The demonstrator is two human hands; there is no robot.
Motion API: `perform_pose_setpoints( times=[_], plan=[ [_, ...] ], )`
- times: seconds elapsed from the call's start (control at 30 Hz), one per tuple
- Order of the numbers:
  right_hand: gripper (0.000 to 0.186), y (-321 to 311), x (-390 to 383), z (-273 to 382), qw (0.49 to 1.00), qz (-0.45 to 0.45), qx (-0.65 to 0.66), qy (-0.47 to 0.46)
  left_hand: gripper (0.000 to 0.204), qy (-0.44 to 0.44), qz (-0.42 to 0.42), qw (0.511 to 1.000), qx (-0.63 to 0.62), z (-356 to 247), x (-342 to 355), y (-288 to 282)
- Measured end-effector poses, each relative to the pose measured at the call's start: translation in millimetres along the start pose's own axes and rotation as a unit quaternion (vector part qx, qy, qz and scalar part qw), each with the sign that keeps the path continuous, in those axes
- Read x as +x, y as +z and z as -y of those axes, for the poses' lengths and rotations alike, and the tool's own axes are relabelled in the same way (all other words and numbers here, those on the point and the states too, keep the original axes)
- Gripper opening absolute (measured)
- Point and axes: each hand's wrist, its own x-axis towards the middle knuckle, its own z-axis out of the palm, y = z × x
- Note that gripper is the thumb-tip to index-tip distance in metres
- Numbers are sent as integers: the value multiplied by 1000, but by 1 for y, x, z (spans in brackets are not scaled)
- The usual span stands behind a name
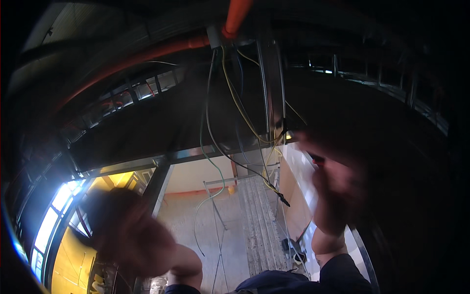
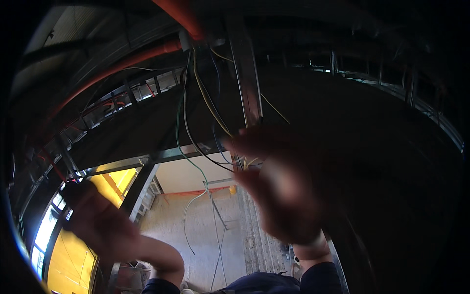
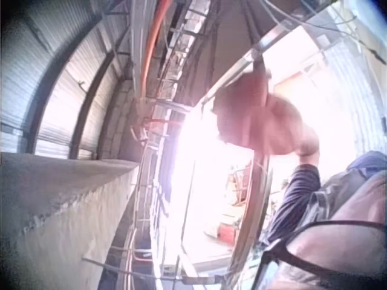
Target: The person puts on eyeglasses, removes tape and strips insulation from hanging wires using pliers and by hand, and arranges the wires in the ceiling frame.
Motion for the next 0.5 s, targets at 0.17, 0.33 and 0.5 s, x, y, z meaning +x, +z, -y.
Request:
perform_pose_setpoints(
  times=[0.17,0.33,0.5],
  plan=[
    [43,-2,-20,-70,893,125,-433,6,22,-282,233,914,-178,50,-37,125],
    [38,15,-31,-86,925,116,-363,5,22,-323,302,891,-102,72,-56,155],
    [34,15,-31,-94,945,91,-313,19,16,-380,327,850,-163,97,-73,156]
  ],
)
